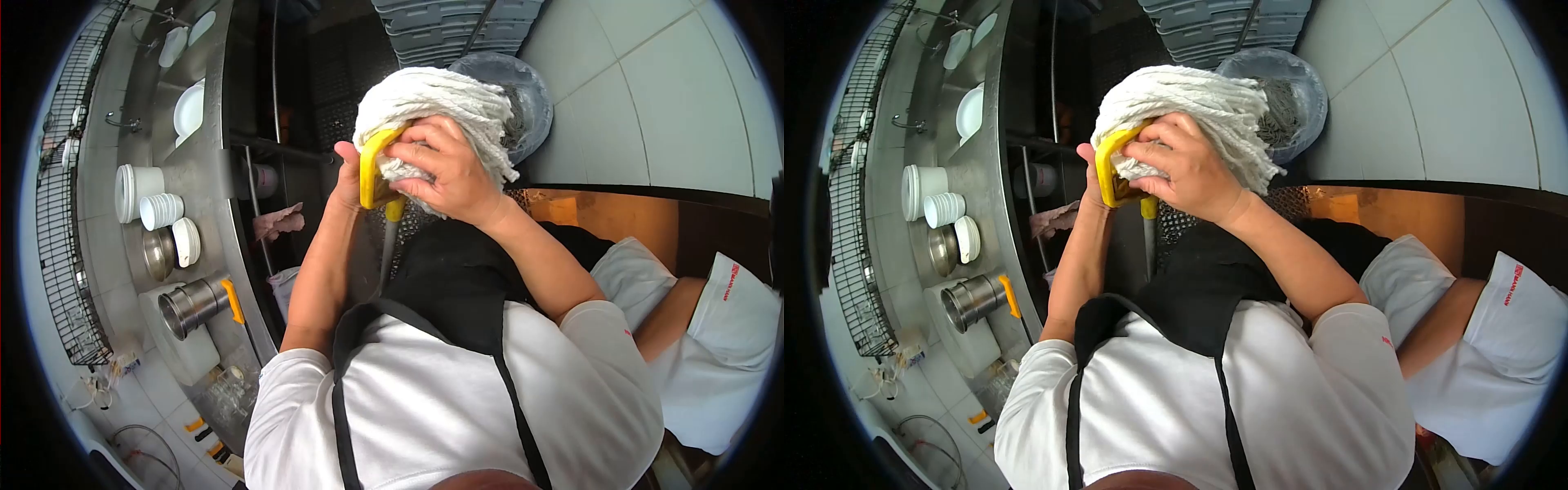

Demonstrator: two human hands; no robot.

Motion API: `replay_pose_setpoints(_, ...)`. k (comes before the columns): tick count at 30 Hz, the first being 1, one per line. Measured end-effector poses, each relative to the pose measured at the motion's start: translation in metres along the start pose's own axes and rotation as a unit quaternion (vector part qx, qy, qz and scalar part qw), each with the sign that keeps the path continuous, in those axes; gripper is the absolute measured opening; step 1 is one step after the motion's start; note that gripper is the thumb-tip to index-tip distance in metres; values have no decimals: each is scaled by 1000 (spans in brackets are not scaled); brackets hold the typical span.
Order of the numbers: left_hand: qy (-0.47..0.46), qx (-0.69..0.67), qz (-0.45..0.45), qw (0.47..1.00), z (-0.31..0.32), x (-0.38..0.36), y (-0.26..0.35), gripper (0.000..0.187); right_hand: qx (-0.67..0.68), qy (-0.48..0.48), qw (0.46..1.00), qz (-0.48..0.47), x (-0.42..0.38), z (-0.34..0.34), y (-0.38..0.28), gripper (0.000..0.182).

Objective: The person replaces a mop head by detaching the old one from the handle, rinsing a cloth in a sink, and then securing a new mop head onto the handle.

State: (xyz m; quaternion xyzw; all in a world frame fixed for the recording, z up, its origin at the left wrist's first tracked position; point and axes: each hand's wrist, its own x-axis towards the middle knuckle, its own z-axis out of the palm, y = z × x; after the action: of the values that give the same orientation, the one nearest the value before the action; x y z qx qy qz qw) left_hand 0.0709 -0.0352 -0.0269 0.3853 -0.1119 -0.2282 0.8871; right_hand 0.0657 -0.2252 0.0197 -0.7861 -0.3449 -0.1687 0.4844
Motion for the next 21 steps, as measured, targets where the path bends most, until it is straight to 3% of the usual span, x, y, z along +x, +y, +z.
replay_pose_setpoints(1, -26, -4, 13, 1000, 2, -2, 3, 101, -8, -20, 1000, -11, 2, 1, -2, 40)
replay_pose_setpoints(5, 48, 22, -12, 999, -13, -6, 1, 103, 20, -68, 997, -20, 10, -2, -4, 31)
replay_pose_setpoints(9, 18, -79, 11, 997, 0, 2, 6, 100, 8, -61, 998, -14, 11, 2, 1, 30)
replay_pose_setpoints(14, 90, -132, -10, 987, -19, 1, -3, 86, 37, 46, 998, 15, 4, 24, -5, 35)
replay_pose_setpoints(17, 49, -205, -28, 977, -34, 5, -4, 82, 66, 21, 998, -7, 4, 23, -1, 40)
replay_pose_setpoints(18, -29, -290, -35, 956, -31, 8, -3, 89, 65, 5, 998, -18, 4, 20, 3, 41)
replay_pose_setpoints(21, 23, -82, -32, 996, -22, 19, -2, 90, 32, -44, 997, -55, 7, 13, 13, 46)
